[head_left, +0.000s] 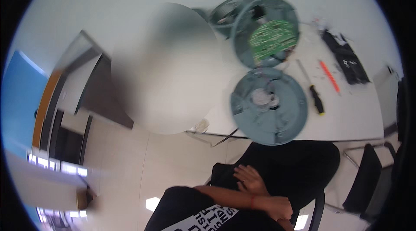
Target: The person uses a screwdriver to fasten screws into a teal plastic housing containing a green circuit board. They repeatedly pick up screws from the table, align them, and tighten them into the device while seated at a white desk.
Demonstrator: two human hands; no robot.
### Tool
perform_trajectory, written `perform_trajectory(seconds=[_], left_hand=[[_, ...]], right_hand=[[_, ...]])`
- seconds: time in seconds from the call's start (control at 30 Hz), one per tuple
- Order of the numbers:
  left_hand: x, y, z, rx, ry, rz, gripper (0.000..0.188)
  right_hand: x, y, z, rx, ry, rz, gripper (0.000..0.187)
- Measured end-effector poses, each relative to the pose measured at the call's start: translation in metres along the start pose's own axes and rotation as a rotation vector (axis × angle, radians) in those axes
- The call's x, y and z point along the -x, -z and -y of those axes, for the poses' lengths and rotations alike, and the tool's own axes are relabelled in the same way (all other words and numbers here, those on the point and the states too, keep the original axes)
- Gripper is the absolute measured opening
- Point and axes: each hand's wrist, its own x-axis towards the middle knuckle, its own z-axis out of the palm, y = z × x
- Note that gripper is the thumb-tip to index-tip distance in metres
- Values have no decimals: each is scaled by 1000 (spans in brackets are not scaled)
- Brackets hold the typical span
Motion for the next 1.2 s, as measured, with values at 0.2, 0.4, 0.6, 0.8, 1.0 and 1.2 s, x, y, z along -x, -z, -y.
perform_trajectory(seconds=[0.2,0.4,0.6,0.8,1.0,1.2], left_hand=[[-19,-5,-1,118,-58,-125,23],[-19,19,-4,309,59,-15,30],[-18,16,5,453,88,-62,35],[-13,14,13,475,85,-86,35],[-11,11,9,515,74,-127,35],[-12,10,9,489,115,-104,35]], right_hand=[[4,25,6,2,-56,21,36],[5,27,5,-52,-126,17,35],[9,12,-3,15,-102,29,34],[2,12,-3,13,-93,41,34],[2,10,-2,-8,-90,-7,33],[1,11,0,-19,-108,-7,30]])
